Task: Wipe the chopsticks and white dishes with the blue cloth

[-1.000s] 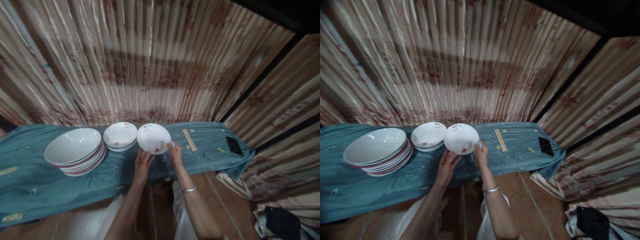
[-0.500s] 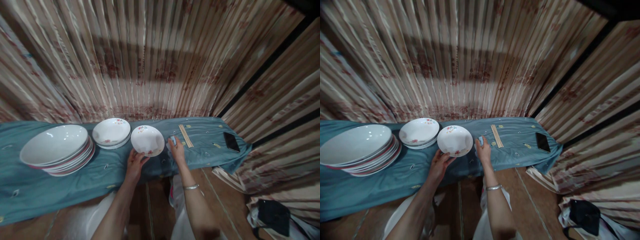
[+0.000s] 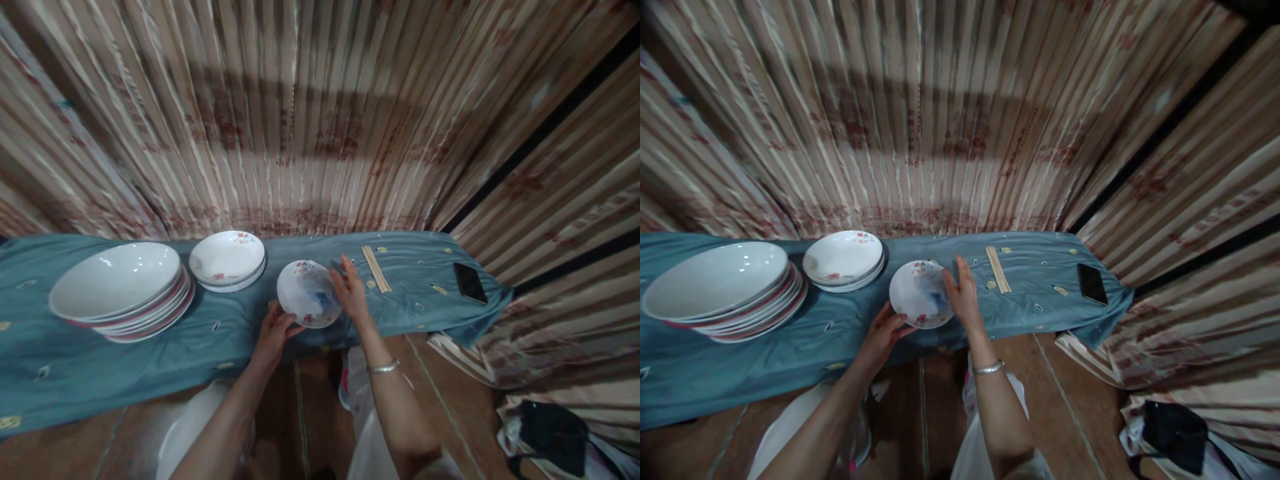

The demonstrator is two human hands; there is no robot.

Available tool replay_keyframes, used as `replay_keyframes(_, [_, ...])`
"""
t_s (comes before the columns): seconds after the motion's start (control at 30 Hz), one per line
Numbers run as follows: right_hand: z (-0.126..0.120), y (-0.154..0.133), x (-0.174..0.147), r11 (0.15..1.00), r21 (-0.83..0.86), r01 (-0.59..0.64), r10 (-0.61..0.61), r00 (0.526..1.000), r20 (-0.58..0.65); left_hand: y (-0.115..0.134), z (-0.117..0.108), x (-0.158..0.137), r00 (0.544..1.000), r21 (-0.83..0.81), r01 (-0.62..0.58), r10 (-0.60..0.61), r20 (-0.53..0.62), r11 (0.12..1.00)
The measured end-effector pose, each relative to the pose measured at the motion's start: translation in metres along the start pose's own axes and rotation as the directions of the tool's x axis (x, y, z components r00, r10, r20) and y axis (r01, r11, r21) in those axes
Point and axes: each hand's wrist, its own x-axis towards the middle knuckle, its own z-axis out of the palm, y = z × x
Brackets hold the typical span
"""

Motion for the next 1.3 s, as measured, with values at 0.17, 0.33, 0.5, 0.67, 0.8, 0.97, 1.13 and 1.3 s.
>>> replay_keyframes(0.17, [0.003, -0.004, -0.018, 0.966, -0.174, 0.19, -0.171, 0.978, 0.117, -0.001, -0.004, 0.002, 1.0, 0.016, 0.003, -0.002, -0.011, 1.0])
replay_keyframes(0.33, [0.008, -0.001, -0.025, 0.926, -0.309, 0.217, -0.167, 0.969, 0.182, -0.004, -0.007, 0.002, 1.0, 0.027, -0.002, 0.002, 0.014, 1.0])
replay_keyframes(0.5, [-0.004, 0.001, -0.013, 0.963, -0.266, 0.037, 0.0, 0.99, 0.14, -0.008, -0.009, 0.002, 1.0, 0.042, 0.015, -0.016, 0.017, 0.999])
replay_keyframes(0.67, [-0.014, -0.001, -0.003, 0.937, 0.251, -0.243, 0.217, 0.968, 0.129, -0.011, -0.009, 0.0, 0.999, 0.044, 0.031, -0.033, 0.038, 0.999])
replay_keyframes(0.8, [-0.014, 0.002, 0.0, 0.766, 0.486, -0.421, 0.399, 0.904, 0.155, -0.012, -0.007, 0.0, 0.998, 0.045, 0.043, -0.045, 0.046, 0.998])
replay_keyframes(0.97, [-0.022, 0.014, 0.008, 0.962, 0.11, -0.25, 0.256, 0.966, -0.041, -0.011, -0.005, -0.002, 0.998, 0.045, 0.043, -0.045, 0.051, 0.998])
replay_keyframes(1.13, [-0.028, 0.011, 0.001, 0.979, -0.203, -0.002, 0.008, 1.0, 0.028, -0.011, -0.006, -0.001, 0.998, 0.042, 0.044, -0.045, 0.038, 0.998])
replay_keyframes(1.3, [-0.014, -0.004, -0.023, 0.935, -0.315, 0.166, -0.055, 0.941, 0.333, -0.013, -0.006, 0.0, 0.999, 0.024, 0.036, -0.036, 0.026, 0.999])
